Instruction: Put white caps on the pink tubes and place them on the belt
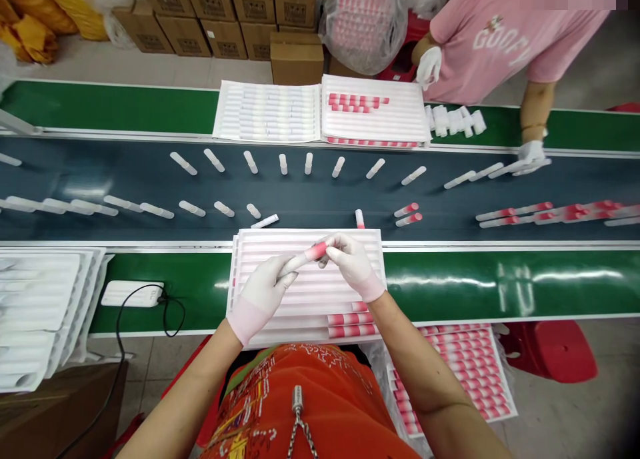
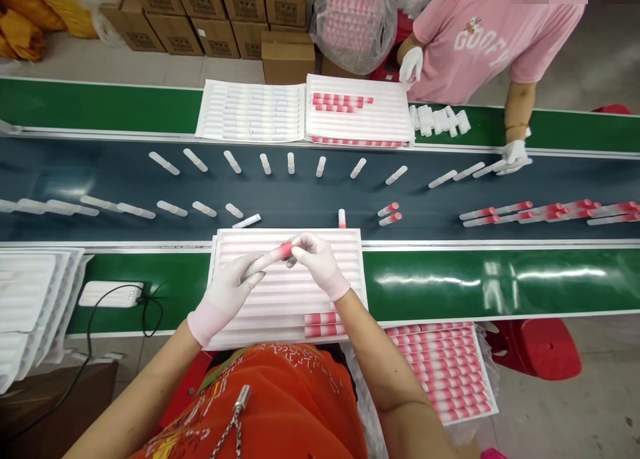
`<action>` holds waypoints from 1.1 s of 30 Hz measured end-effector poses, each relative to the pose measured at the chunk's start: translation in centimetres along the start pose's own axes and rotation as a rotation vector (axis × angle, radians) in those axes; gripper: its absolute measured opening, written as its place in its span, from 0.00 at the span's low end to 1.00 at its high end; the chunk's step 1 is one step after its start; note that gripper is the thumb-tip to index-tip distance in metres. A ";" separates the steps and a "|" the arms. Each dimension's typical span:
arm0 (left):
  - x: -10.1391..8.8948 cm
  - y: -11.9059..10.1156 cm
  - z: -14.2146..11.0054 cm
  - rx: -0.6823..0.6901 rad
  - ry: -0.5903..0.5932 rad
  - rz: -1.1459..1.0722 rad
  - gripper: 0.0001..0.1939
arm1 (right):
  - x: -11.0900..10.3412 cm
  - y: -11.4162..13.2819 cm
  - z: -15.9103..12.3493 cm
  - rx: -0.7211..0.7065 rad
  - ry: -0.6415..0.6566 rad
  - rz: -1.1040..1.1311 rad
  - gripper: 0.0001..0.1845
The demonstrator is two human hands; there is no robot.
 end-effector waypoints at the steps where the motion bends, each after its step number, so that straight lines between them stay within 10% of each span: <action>1: 0.0 -0.1 0.1 0.013 -0.014 0.032 0.13 | 0.1 0.1 -0.1 -0.016 -0.008 -0.008 0.15; 11: -0.9 -0.4 0.7 -0.066 0.259 -0.079 0.14 | 1.5 2.2 -1.3 -0.027 0.144 -0.277 0.17; 16: 1.0 -1.7 1.2 -0.055 0.162 -0.082 0.12 | 2.0 0.8 -1.2 0.158 0.010 -0.170 0.16; 23: 0.5 -0.8 7.3 0.040 -0.030 0.086 0.13 | -8.1 1.8 6.0 -0.072 0.029 -0.978 0.24; 26: -1.0 0.3 12.4 -0.056 -0.158 0.199 0.11 | -11.7 0.1 11.6 0.005 0.235 -1.360 0.29; 33: 1.2 2.5 20.5 -0.271 -0.170 -0.063 0.12 | -14.3 -5.7 16.5 0.098 0.227 -1.325 0.09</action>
Point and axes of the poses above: each hand's wrist, its own z-axis towards the middle knuckle, its own x-axis out of the palm, y = z × x, the point moved 2 cm from there along z, towards the middle knuckle, and after that the axes turned 8 degrees about y, right-handed, at the moved point
